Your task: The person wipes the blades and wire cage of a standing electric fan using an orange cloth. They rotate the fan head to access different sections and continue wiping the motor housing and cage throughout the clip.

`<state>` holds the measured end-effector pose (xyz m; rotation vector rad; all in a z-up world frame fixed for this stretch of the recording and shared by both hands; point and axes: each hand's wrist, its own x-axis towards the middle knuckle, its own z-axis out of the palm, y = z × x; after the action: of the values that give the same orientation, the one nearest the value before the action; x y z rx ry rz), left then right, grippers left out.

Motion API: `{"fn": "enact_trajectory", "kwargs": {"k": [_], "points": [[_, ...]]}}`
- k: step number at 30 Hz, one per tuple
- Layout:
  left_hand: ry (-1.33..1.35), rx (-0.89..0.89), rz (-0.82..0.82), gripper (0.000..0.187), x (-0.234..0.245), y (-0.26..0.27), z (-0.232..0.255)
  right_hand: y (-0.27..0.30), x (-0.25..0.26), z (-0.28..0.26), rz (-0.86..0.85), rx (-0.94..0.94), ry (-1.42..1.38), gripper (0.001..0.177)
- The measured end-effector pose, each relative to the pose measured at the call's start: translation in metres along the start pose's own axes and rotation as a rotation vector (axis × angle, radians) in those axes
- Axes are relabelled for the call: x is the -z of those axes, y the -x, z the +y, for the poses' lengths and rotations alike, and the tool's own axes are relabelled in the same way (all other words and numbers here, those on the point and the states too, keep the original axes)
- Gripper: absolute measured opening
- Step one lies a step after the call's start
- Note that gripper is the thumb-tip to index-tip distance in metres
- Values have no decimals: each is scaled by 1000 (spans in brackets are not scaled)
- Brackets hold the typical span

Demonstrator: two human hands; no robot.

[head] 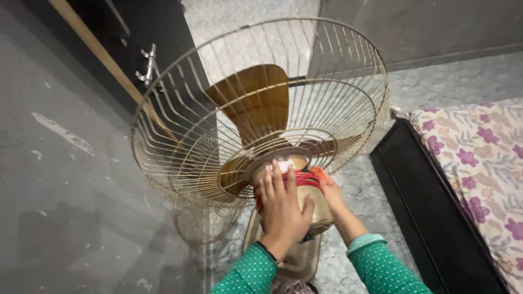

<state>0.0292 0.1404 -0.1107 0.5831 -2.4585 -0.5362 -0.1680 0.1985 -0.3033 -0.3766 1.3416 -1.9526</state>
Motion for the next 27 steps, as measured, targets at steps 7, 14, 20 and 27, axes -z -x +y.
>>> {"fn": "enact_trajectory", "kwargs": {"k": [7, 14, 20, 27], "points": [[-70, 29, -19, 80, 0, -4, 7, 22, -14, 0, -24, -390, -262, 48], [-145, 116, -27, 76, -10, -4, 17, 46, -65, -105, 216, 473, 689, 24], [-48, 92, 22, 80, -14, 0, 6, 68, -128, -152, -103, 1030, 875, 23], [-102, 112, 15, 66, -10, -2, 14, 47, -106, -141, 92, 759, 854, 16]]}}
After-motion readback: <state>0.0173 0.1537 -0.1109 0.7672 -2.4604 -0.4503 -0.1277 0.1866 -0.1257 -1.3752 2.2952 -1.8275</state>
